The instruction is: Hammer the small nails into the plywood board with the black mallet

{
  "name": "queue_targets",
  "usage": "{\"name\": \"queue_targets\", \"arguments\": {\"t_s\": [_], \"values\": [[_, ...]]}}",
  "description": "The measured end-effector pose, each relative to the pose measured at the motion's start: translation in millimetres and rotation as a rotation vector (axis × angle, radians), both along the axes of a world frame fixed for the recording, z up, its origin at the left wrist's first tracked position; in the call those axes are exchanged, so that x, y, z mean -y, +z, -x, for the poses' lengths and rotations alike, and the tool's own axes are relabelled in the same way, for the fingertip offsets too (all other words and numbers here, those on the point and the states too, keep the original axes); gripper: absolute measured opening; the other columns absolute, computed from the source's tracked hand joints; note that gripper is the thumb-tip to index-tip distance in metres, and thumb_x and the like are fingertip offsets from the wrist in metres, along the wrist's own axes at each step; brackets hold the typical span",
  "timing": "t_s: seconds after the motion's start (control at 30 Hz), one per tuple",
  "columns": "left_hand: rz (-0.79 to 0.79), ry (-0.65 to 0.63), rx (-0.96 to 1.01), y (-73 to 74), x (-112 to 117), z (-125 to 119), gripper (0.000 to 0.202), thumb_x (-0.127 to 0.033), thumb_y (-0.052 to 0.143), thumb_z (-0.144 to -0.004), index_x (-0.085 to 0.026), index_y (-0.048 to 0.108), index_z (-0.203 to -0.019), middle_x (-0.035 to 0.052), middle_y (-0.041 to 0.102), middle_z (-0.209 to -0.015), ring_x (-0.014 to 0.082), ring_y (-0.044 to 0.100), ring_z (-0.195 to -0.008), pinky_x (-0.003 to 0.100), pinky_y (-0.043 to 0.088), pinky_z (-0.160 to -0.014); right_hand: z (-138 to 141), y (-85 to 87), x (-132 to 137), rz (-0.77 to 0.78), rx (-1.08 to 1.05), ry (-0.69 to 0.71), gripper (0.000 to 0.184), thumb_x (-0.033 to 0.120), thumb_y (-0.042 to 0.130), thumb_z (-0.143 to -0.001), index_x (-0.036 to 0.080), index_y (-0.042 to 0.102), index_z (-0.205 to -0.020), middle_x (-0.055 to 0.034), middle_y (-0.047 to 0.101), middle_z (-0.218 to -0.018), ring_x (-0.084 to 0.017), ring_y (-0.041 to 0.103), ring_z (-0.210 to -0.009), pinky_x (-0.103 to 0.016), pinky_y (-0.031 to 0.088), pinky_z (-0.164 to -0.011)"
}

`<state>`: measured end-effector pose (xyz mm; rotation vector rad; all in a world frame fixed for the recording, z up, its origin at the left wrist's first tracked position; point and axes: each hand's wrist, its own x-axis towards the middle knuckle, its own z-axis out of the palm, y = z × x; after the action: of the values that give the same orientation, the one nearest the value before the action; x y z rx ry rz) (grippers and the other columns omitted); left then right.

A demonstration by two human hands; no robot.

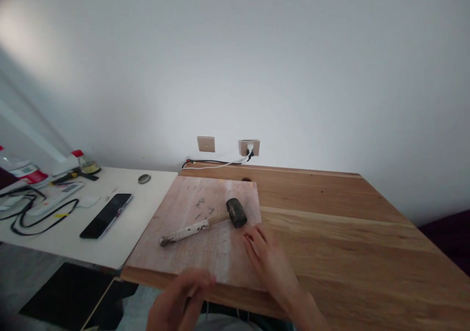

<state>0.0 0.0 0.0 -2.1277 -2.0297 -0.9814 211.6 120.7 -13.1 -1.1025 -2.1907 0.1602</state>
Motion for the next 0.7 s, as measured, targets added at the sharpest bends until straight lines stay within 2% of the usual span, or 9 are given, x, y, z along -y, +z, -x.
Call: {"name": "queue_targets", "arguments": {"t_s": [0.1,0.17,0.23,0.33,0.4,0.47,0.57,0.63,0.7], "values": [[-0.092,0.047,-0.073,-19.7,-58.3,38.8,0.033,-0.031,0.043,-0.104,-0.022,0.073,-0.116,0.0141,0.073,-0.126,0.0259,0.07,-0.121,0.046,0.061,-0.104,14.9,-26.1,2.1,-0.01,0.049,0.01,0.031,0.028,0.04,-0.112,0.021,0.064,-0.095,-0.0051,0.068,-0.088,-0.02,0.07,-0.078,-0.032,0.06,-0.068],[-0.057,0.187,-0.127,-29.2,-87.6,70.7,0.036,-0.037,0.051,-0.1,-0.018,0.071,-0.124,0.0202,0.065,-0.141,0.037,0.061,-0.135,0.063,0.053,-0.111,17.8,-39.2,2.7,-0.033,0.087,-0.001,0.03,0.031,0.041,-0.111,0.022,0.064,-0.094,-0.0069,0.068,-0.09,-0.024,0.069,-0.082,-0.039,0.06,-0.071],[0.023,0.345,-0.065,-34.1,-105.5,102.7,0.042,-0.042,0.05,-0.098,-0.013,0.072,-0.119,0.0251,0.063,-0.141,0.0408,0.059,-0.135,0.067,0.049,-0.112,16.5,-47.8,2.5,-0.053,0.122,-0.021,0.026,0.03,0.044,-0.11,0.022,0.064,-0.096,-0.0079,0.068,-0.092,-0.027,0.067,-0.085,-0.043,0.059,-0.074],[0.078,0.386,0.235,-31.5,-122.4,138.0,0.04,-0.049,0.053,-0.091,-0.019,0.074,-0.104,0.019,0.07,-0.129,0.0382,0.063,-0.128,0.063,0.049,-0.113,12.3,-54.9,2.3,-0.064,0.162,-0.047,0.02,0.024,0.047,-0.108,0.023,0.064,-0.099,-0.0077,0.067,-0.094,-0.028,0.065,-0.087,-0.044,0.057,-0.076],[-0.036,0.499,0.624,-24.8,-137.0,146.3,0.033,-0.049,0.061,-0.082,-0.02,0.072,-0.093,0.0135,0.074,-0.108,0.0333,0.068,-0.115,0.053,0.056,-0.105,10.7,-57.8,2.7,-0.067,0.181,-0.06,0.017,0.02,0.048,-0.107,0.023,0.064,-0.1,-0.0077,0.066,-0.095,-0.028,0.064,-0.088,-0.044,0.056,-0.076],[-0.229,0.646,0.945,-18.0,-156.2,141.2,0.033,-0.045,0.048,-0.085,-0.02,0.066,-0.097,0.0104,0.072,-0.1,0.0265,0.071,-0.102,0.043,0.06,-0.088,10.4,-59.7,3.4,-0.072,0.196,-0.067,0.016,0.018,0.049,-0.106,0.022,0.064,-0.102,-0.0077,0.065,-0.095,-0.028,0.063,-0.087,-0.043,0.054,-0.076],[-0.327,0.626,1.041,-11.8,-179.2,120.9,0.035,-0.042,0.043,-0.083,-0.02,0.061,-0.103,0.0091,0.072,-0.106,0.0199,0.072,-0.098,0.033,0.059,-0.08,11.5,-60.5,4.3,-0.095,0.214,-0.063,0.019,0.016,0.047,-0.106,0.022,0.065,-0.103,-0.0072,0.065,-0.094,-0.028,0.061,-0.086,-0.042,0.051,-0.076],[-0.306,0.486,1.025,-9.4,-180.1,114.1,0.033,-0.045,0.054,-0.079,-0.02,0.063,-0.099,0.0072,0.073,-0.1,0.0186,0.072,-0.095,0.03,0.058,-0.081,11.6,-59.9,4.6,-0.111,0.221,-0.057,0.021,0.016,0.045,-0.107,0.023,0.065,-0.105,-0.0068,0.066,-0.095,-0.028,0.061,-0.087,-0.042,0.049,-0.077],[-0.207,0.325,0.916,-6.0,-168.3,124.2,0.033,-0.047,0.06,-0.079,-0.02,0.066,-0.096,0.006,0.075,-0.094,0.0186,0.072,-0.091,0.029,0.058,-0.081,9.6,-59.2,4.3,-0.122,0.224,-0.053,0.024,0.017,0.042,-0.108,0.023,0.065,-0.108,-0.0068,0.067,-0.1,-0.028,0.061,-0.091,-0.043,0.047,-0.08]]}}
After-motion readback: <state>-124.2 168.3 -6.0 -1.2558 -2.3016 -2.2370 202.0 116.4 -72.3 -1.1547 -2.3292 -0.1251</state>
